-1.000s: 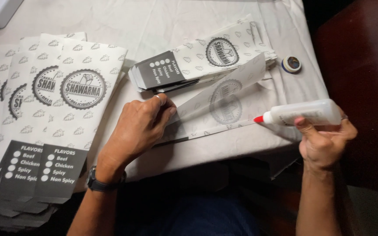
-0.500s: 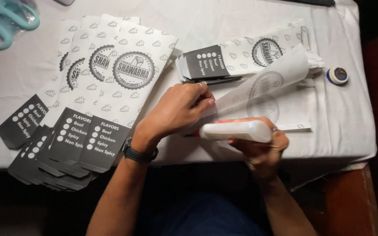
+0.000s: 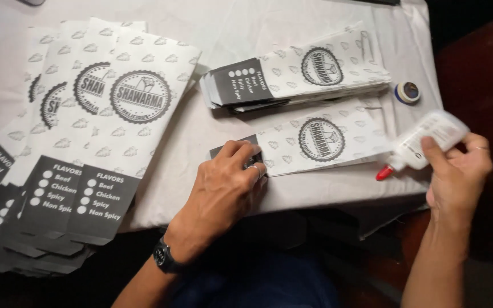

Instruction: The person repeatedly applies glue to the edge of printed paper wrappers and folds them to form a sealed edge. They handle multiple wrappers one at a time, pressing the glued edge to secure it, and place finished wrappers into a stack.

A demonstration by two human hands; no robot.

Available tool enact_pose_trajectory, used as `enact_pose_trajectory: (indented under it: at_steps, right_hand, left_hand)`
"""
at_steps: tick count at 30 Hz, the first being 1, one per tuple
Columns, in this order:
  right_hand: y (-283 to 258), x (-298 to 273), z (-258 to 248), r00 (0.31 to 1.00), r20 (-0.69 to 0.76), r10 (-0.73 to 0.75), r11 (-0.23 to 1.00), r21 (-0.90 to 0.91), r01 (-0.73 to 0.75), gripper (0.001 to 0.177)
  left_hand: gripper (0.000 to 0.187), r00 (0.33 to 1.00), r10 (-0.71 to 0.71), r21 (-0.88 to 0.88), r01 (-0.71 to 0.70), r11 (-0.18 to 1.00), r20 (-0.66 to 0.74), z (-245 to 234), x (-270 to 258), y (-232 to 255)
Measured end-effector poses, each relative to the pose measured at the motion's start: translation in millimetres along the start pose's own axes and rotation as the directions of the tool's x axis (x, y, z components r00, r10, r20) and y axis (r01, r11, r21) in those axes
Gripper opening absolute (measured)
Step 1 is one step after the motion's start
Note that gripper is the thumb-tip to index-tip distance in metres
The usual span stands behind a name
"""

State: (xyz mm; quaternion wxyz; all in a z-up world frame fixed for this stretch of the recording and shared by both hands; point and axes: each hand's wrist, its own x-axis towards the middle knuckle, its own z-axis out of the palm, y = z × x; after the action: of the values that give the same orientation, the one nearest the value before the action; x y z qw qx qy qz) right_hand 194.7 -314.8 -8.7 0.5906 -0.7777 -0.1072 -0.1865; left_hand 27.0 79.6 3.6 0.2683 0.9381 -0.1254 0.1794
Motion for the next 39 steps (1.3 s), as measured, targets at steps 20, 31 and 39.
enact_pose_trajectory:
  at_steps: [20,31,39]
  right_hand:
    - [-93.4,-24.7,85.8,0.494,0.712,-0.498,0.661,-0.057,0.748,0.011]
    - [-100.6,-14.4,112.5,0.496,0.760,-0.421,0.673,-0.105,0.732,0.021]
    - [-81.1,-20.4,132.8,0.383,0.923,0.040,0.551,-0.340,0.762,0.083]
  left_hand:
    - [0.006,0.975,0.096,-0.029,-0.104,0.994,-0.200,6.9,-6.7,8.1]
    - [0.011,0.976,0.137,-0.070,-0.151,0.986,-0.171,-2.5,-7.1,15.7]
    - [0.019,0.988,0.117,-0.127,-0.129,0.984,-0.096,-4.3,-23.0,12.9]
